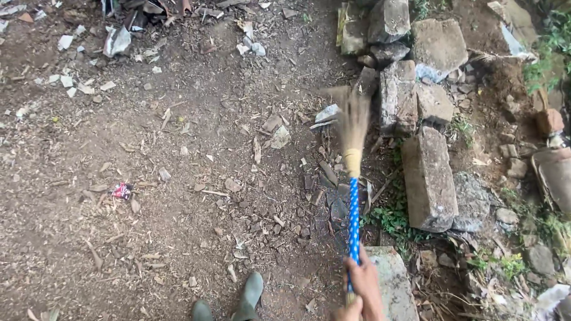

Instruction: Sweeping the ground and picking up debris in an outdoor yard area.

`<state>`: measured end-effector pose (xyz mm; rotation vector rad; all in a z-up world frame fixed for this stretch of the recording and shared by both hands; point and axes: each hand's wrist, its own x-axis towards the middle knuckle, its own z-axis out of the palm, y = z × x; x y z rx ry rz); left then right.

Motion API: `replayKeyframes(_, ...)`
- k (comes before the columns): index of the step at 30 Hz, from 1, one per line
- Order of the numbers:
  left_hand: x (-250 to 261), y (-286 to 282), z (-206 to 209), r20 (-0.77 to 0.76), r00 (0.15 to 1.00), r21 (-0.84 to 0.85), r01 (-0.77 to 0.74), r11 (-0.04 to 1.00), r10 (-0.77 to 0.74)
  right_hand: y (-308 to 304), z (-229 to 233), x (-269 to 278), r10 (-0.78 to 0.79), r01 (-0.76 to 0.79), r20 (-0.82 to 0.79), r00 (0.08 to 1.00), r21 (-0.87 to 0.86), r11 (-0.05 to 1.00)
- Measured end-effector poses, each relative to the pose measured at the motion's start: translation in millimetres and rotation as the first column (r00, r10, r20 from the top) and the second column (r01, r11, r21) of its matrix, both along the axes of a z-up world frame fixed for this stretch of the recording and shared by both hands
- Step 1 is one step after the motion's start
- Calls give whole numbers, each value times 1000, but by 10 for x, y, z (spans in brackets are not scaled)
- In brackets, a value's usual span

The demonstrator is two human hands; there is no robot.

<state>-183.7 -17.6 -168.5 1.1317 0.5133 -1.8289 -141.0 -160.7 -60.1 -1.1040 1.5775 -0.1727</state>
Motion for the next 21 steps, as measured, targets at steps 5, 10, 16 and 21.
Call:
replayKeyframes(5, 1238, -614, 885, -127, 987, -101, 87, 991, -99, -595, -819, 518, -42, 47, 80, 996, -68, 997)
replayKeyframes(10, 926, -348, 856, -122, 972, 0, -201, 980, 200, -255, -721, 393, 263, -270, 137, 955, 39, 962)
replayKeyframes(16, 1065, -195, 640, -101, 985, 6, -138, 990, 138, 480, -315, 51, 120, -141, 162, 980, 123, 982)
replayKeyframes(21, 1331, 259, 455, -82, 987, 59, -130, 990, 135, 521, -531, 674, 94, -96, 82, 992, 26, 995)
